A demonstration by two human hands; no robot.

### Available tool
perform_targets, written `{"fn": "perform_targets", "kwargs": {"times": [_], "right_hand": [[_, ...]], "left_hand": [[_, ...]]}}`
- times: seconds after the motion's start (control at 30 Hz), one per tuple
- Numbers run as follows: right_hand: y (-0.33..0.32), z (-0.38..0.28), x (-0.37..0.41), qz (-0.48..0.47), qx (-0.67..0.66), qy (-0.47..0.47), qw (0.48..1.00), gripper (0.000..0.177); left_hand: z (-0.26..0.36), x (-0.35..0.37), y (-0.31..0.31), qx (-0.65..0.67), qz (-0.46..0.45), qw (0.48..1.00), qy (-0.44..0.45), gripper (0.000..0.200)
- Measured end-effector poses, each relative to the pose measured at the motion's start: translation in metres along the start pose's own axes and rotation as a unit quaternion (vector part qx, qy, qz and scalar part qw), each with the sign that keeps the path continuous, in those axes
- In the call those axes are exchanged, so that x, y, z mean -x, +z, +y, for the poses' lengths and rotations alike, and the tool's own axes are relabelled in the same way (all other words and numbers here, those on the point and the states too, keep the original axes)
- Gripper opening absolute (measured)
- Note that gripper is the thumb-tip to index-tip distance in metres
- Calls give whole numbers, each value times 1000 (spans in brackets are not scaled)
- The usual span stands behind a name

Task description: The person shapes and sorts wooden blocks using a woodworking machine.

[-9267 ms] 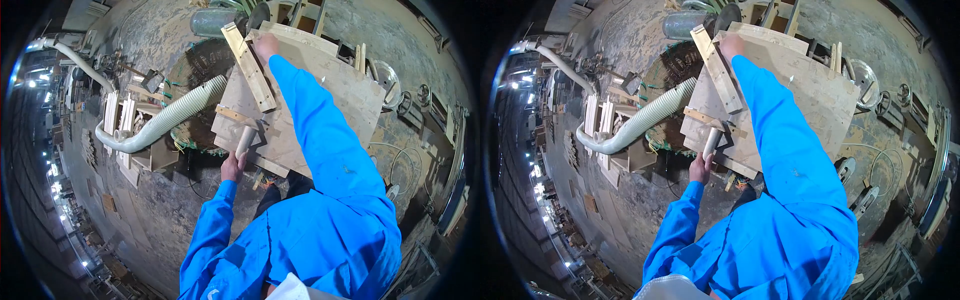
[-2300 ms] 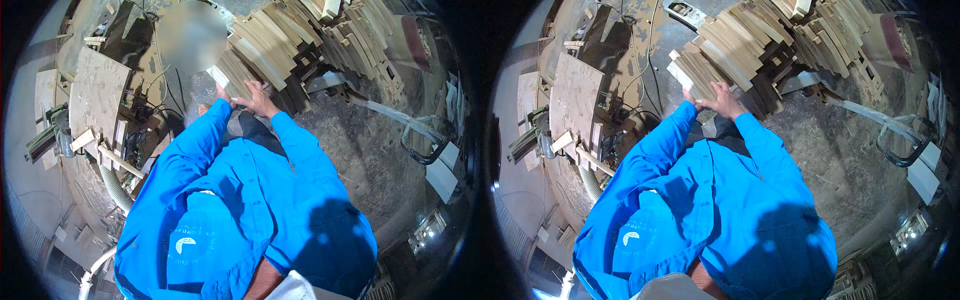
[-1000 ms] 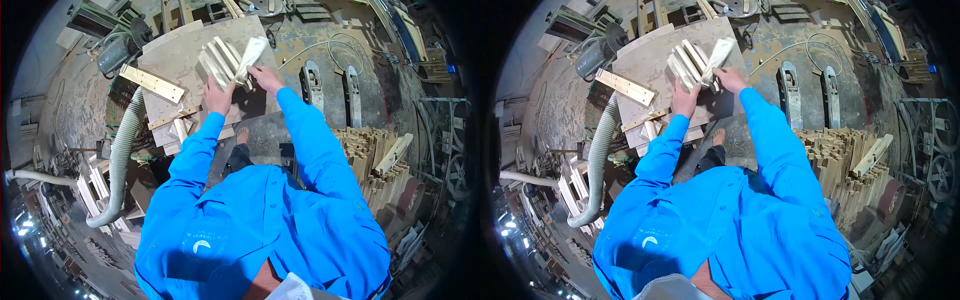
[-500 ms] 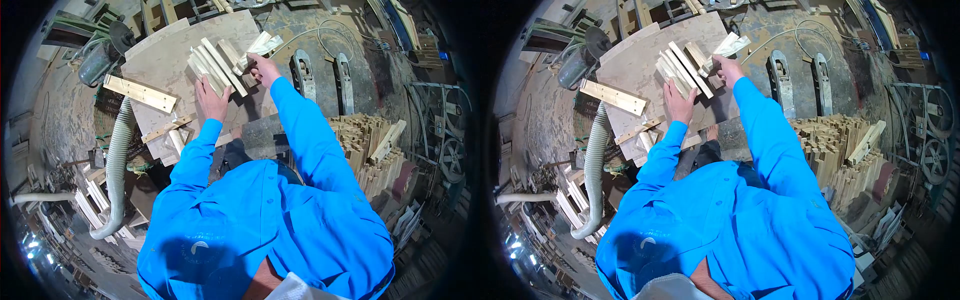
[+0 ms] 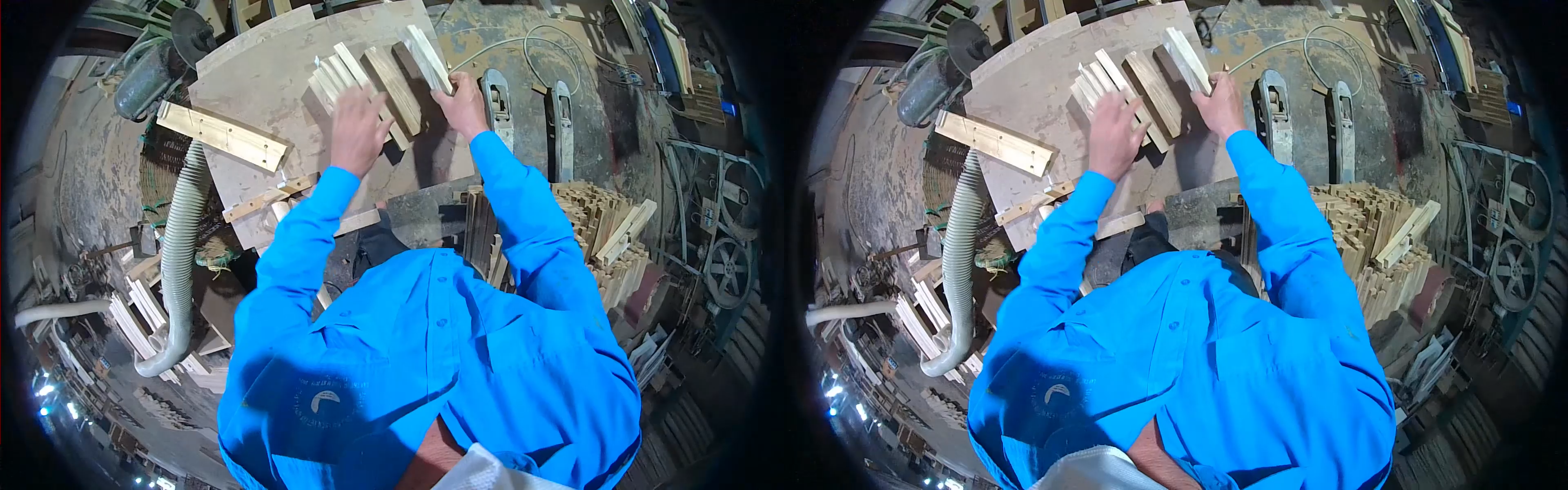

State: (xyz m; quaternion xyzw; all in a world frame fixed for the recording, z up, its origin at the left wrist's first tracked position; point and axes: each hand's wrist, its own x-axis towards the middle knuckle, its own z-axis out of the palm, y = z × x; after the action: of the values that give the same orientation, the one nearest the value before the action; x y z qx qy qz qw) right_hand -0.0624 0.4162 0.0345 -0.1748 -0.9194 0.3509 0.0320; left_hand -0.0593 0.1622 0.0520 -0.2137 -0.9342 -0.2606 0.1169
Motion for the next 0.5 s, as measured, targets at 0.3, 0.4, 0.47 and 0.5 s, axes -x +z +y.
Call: {"fn": "perform_targets", "kwargs": {"times": [0.3,0.4,0.47,0.5], "right_hand": [[-2,-21,18,-28,-133,47,990,32],[51,26,9,3,99,17,995,28],[39,10,16,19,-19,119,993,27],[45,16,13,17,26,45,999,29]], "left_hand": [[-55,-97,98,8,-239,870,430,47],[-26,-110,71,-12,-351,846,401,47],[-31,-117,70,-80,-344,818,455,51],[-30,-117,70,-112,-349,810,458,48]]}}
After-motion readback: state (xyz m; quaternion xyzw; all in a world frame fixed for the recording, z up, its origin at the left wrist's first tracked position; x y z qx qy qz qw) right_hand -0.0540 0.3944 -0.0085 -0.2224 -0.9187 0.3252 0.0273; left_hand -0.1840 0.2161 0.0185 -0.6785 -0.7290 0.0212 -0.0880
